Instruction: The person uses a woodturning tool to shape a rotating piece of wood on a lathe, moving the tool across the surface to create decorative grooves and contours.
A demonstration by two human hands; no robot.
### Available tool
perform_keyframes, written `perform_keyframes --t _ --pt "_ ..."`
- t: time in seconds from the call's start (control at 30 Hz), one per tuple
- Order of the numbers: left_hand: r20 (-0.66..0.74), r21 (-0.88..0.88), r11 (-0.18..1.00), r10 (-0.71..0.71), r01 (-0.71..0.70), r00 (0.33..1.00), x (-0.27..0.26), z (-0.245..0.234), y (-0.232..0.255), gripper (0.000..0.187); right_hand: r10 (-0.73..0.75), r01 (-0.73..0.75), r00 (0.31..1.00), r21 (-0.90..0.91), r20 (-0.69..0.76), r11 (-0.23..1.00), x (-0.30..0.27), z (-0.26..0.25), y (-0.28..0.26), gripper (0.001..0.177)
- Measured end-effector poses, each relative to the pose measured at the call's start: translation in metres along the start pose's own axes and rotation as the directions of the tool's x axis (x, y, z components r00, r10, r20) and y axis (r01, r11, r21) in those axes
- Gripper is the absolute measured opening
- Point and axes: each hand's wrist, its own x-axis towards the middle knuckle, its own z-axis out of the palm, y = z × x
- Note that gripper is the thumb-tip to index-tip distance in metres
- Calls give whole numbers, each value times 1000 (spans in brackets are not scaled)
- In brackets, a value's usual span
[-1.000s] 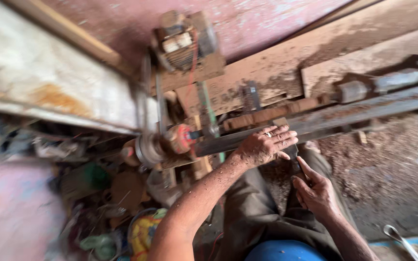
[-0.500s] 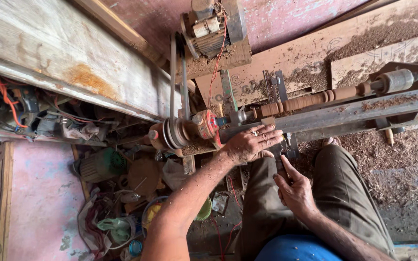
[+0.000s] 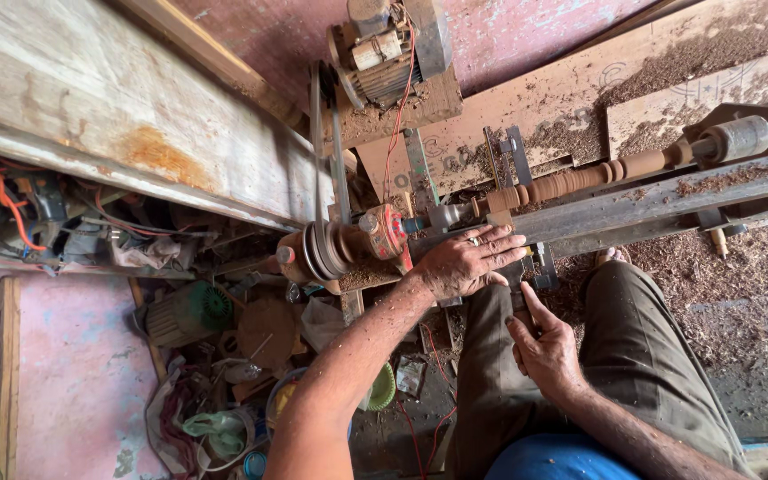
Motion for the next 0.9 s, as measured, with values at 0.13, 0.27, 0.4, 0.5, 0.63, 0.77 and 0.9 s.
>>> perform_keyframes --t 0.13,0.27,0.4,0.5,0.63,0.77,0.9 --pt "3 8 1000 -3 3 1000 1 -3 1 64 0 0 1000 2 -21 1000 -1 2 1 68" --pt "11 8 1000 13 -14 1000 5 -7 4 61 15 -13 999 44 -29 999 -2 3 -1 67" --pt "26 -16 1000 12 -12 1000 9 -12 5 60 43 -39 999 142 -25 989 -3 4 1 66" --pt "43 -10 1000 12 -12 999 12 -13 6 59 37 -34 999 104 -26 994 -1 2 6 65" --pt "46 11 1000 23 -23 999 16 -16 7 57 -11 14 999 84 -36 996 2 0 13 64" --pt "44 13 1000 3 -3 999 18 -14 9 55 -6 7 999 43 -35 999 3 -3 13 63" --pt "57 15 1000 17 -18 998 20 -12 6 56 75 -74 997 76 -12 994 4 -6 12 63"
